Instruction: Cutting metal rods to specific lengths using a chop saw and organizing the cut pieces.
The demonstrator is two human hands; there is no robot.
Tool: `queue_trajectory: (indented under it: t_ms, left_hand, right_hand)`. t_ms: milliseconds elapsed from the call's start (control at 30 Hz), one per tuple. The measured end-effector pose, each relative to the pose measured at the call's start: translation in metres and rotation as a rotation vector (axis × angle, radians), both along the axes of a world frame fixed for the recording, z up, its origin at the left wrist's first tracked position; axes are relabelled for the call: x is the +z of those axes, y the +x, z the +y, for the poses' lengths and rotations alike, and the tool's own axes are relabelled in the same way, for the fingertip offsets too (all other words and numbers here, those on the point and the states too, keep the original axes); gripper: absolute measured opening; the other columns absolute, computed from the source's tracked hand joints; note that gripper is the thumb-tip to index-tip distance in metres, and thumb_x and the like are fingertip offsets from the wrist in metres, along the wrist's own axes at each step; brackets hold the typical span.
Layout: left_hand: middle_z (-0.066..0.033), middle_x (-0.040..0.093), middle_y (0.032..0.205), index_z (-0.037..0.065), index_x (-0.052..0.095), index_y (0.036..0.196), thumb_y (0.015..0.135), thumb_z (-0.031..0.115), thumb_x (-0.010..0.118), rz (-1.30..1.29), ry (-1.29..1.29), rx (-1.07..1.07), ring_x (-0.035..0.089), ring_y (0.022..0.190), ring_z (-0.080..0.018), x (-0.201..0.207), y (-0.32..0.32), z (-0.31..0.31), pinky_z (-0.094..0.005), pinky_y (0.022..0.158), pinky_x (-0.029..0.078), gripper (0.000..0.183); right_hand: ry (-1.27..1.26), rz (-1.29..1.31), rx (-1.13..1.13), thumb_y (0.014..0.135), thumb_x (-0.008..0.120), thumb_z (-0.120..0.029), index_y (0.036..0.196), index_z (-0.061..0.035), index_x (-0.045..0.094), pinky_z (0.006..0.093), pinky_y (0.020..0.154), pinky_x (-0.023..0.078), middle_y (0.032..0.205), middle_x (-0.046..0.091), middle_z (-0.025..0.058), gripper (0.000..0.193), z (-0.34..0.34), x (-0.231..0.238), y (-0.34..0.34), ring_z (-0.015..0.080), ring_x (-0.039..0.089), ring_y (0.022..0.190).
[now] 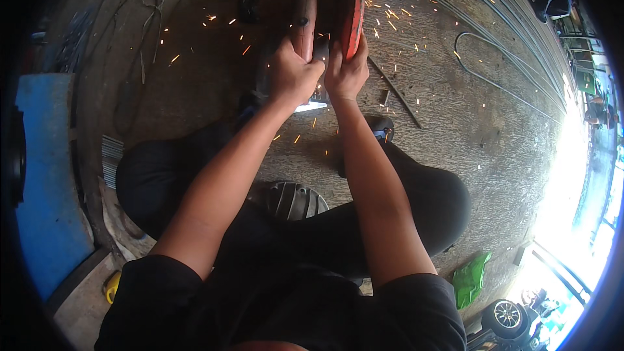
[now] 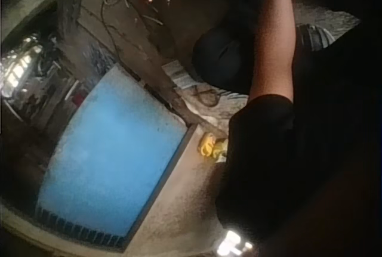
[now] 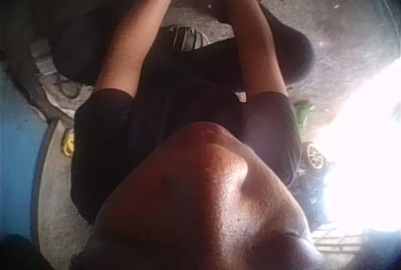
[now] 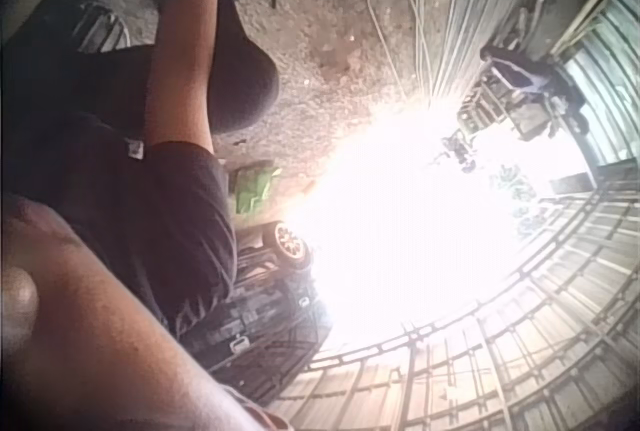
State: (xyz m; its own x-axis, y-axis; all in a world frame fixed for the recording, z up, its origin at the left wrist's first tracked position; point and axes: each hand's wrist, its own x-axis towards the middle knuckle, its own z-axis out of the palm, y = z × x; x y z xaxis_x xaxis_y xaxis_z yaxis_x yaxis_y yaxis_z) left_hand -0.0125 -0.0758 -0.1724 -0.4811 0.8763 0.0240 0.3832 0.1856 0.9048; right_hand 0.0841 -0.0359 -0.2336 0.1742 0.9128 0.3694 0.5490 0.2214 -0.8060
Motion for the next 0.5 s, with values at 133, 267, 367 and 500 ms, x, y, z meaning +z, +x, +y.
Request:
queue_trajectory:
  t_ms: [133,267,367,500]
  left_hand:
    - [-0.0215,0.065,0.087,-0.003,0.055,0.101,0.066,0.008,0.065,0.012,0.003,0.009,0.066,0.085,-0.0335,0.0005,0.0016,0.0009,-0.0381,0.076,0.051,0.039]
    - [-0.0217,0.065,0.086,-0.003,0.055,0.098,0.065,0.007,0.065,0.023,-0.034,0.020,0.067,0.084,-0.0336,0.0032,0.0012,-0.0004,-0.0383,0.076,0.051,0.036]
    - [-0.0214,0.065,0.085,-0.003,0.055,0.096,0.065,0.007,0.065,0.017,-0.011,0.019,0.067,0.082,-0.0337,0.0018,0.0021,-0.0004,-0.0384,0.075,0.051,0.034]
    - [-0.0212,0.065,0.085,-0.004,0.055,0.097,0.065,0.008,0.065,0.027,-0.026,0.013,0.067,0.082,-0.0333,-0.0009,0.0003,0.0000,-0.0383,0.075,0.051,0.035]
  right_hand:
    - [0.023,0.033,0.010,0.087,0.057,-0.034,0.130,-0.0060,0.044,0.0456,0.081,0.048,0.110,0.062,0.0211,0.053,0.0005,0.0008,0.0014,0.0411,0.061,0.097]
    - [-0.011,0.046,0.020,0.087,0.057,-0.035,0.130,-0.0064,0.044,0.0452,0.081,0.049,0.110,0.062,0.0208,0.053,0.0004,-0.0011,0.0006,0.0407,0.061,0.098]
    - [0.012,0.047,0.019,0.087,0.058,-0.035,0.130,-0.0065,0.044,0.0449,0.081,0.049,0.110,0.062,0.0208,0.053,0.0006,-0.0008,0.0010,0.0406,0.061,0.097]
    - [0.002,0.074,0.026,0.087,0.058,-0.034,0.130,-0.0060,0.044,0.0446,0.081,0.049,0.109,0.062,0.0211,0.053,-0.0019,0.0031,-0.0007,0.0406,0.062,0.097]
